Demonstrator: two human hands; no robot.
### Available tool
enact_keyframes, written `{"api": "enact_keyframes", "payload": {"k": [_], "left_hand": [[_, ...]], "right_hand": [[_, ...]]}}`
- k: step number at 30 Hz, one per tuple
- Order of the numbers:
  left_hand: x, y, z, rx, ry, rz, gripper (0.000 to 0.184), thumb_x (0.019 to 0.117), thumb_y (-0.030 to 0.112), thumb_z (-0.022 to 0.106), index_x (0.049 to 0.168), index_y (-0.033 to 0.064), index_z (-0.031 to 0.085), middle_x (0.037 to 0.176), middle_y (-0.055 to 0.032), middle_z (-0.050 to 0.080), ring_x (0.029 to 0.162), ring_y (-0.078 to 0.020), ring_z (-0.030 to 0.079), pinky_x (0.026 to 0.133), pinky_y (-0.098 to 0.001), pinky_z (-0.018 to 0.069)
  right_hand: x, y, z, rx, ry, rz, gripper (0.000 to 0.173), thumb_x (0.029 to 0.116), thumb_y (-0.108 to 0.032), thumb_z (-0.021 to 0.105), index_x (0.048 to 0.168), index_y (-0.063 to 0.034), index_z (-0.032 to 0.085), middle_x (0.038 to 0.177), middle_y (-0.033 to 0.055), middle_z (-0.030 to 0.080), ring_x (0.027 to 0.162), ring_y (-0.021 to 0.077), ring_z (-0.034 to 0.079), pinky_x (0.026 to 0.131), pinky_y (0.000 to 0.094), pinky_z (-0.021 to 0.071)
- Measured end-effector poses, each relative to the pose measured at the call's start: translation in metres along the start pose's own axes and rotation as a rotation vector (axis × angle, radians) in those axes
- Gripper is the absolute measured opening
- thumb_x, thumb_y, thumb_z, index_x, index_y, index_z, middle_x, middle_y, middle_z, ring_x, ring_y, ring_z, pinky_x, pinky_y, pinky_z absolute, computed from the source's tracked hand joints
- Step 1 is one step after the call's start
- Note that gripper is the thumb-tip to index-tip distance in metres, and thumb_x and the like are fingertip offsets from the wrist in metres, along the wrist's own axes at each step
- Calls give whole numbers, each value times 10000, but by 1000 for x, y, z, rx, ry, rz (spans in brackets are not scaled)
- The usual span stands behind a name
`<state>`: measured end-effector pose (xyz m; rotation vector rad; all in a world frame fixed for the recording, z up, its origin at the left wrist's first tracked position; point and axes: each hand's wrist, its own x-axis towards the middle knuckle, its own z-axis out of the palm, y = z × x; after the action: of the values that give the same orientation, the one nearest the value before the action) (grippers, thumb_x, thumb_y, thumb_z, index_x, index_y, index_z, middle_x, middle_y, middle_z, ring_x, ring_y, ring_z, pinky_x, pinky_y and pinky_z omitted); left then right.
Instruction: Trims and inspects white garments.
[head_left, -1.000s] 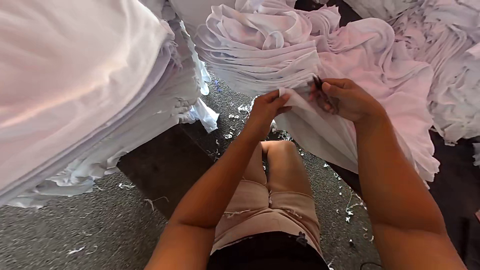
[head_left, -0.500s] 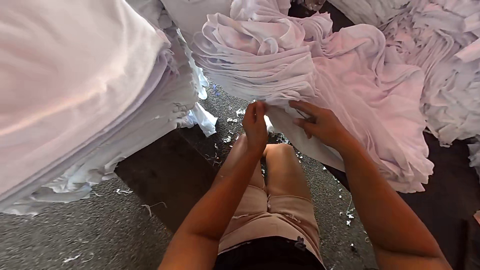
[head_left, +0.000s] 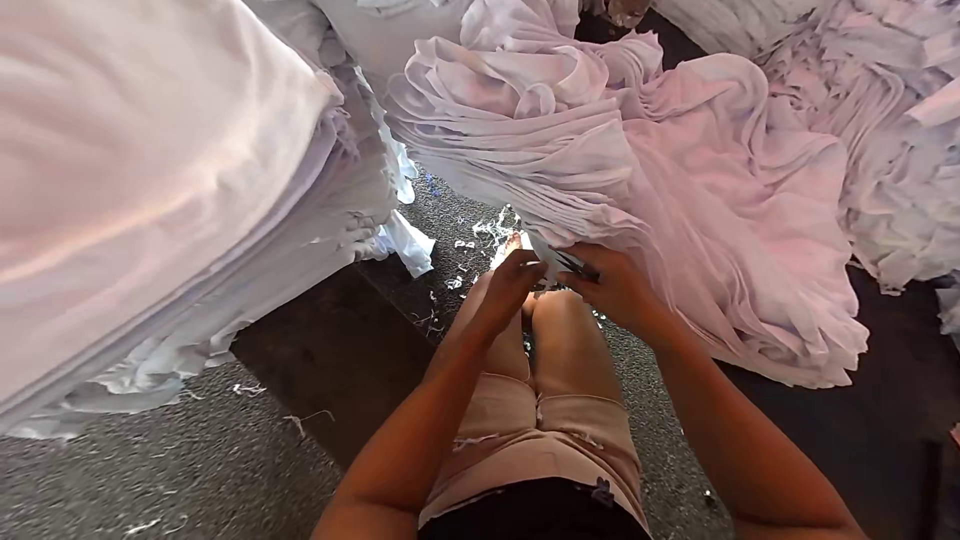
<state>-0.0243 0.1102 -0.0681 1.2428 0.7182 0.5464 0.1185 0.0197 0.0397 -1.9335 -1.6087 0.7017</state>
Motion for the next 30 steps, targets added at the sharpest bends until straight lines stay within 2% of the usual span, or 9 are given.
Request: {"api": "enact_keyframes", "payload": {"k": [3, 6, 10, 14, 16, 19, 22, 26, 30], "left_hand": [[7, 0, 5, 16, -36, 12, 298, 1024, 113, 597, 1280, -20, 524, 1062, -103, 653, 865, -140, 681, 802, -342, 596], [-3, 4, 1, 186, 26, 69, 175, 1022, 123, 597, 1080, -31, 657, 867, -76, 654, 747, -112, 630, 741, -329, 559], [-28, 17, -27, 290, -4, -7, 175, 1016, 117, 618, 1074, -24, 703, 868, -48, 666, 719, -59, 592, 710, -254, 522], [-36, 14, -39, 280, -89, -41, 154, 1011, 100, 619, 1002, -15, 721, 812, 2, 660, 688, -6, 577, 690, -198, 509], [-28, 6, -36, 286, -42, -73, 167, 1024, 82, 592, 1073, -47, 686, 890, -67, 662, 752, -72, 610, 756, -264, 536], [-9, -9, -27, 258, -25, -153, 427, 991, 27, 613, 1400, -20, 500, 1102, -191, 663, 839, -201, 681, 810, -379, 578], [6, -11, -12, 140, -98, -135, 725, 945, -34, 639, 1560, 47, 264, 1122, -159, 641, 812, -152, 683, 773, -326, 591], [10, -4, -1, 89, -103, -79, 493, 945, -29, 646, 1399, -39, 455, 1136, -110, 628, 938, -91, 649, 861, -276, 562], [8, -6, -6, 135, -92, -85, 278, 942, -15, 638, 1210, -67, 580, 997, -92, 651, 865, -85, 645, 839, -285, 558]], "right_hand": [[2, -6, 6, 42, 6, 1, 348, 994, -156, 680, 1332, -78, 668, 1056, 105, 700, 712, 128, 612, 656, 302, 547], [-4, -11, 9, 93, -51, 13, 339, 993, -159, 680, 1312, -46, 670, 1066, 110, 713, 775, 128, 632, 720, 303, 549], [-15, 0, 24, 210, -186, 66, 289, 1012, -221, 638, 1221, -29, 692, 926, 45, 672, 752, 36, 560, 709, 214, 482], [-21, 5, 40, 331, -257, 155, 290, 1018, -211, 620, 1237, -29, 675, 1040, 30, 672, 764, -21, 553, 695, 154, 467], [-21, 7, 40, 307, -196, 218, 296, 1014, -201, 638, 1255, -32, 669, 1008, 45, 666, 674, -1, 535, 624, 172, 466], [-20, 10, 31, 197, -75, 275, 296, 994, -230, 679, 1218, -38, 699, 815, 43, 662, 597, 37, 547, 602, 215, 493], [-21, 9, 26, 206, -64, 277, 301, 1000, -231, 672, 1225, -31, 688, 794, 32, 646, 592, 25, 539, 593, 190, 482], [-24, 6, 31, 203, -58, 254, 316, 1002, -227, 660, 1246, -28, 685, 867, 36, 671, 617, 13, 537, 608, 187, 483], [-29, 8, 33, 227, -62, 226, 315, 1007, -199, 645, 1273, -31, 673, 967, 51, 676, 639, -5, 533, 605, 161, 473]]}}
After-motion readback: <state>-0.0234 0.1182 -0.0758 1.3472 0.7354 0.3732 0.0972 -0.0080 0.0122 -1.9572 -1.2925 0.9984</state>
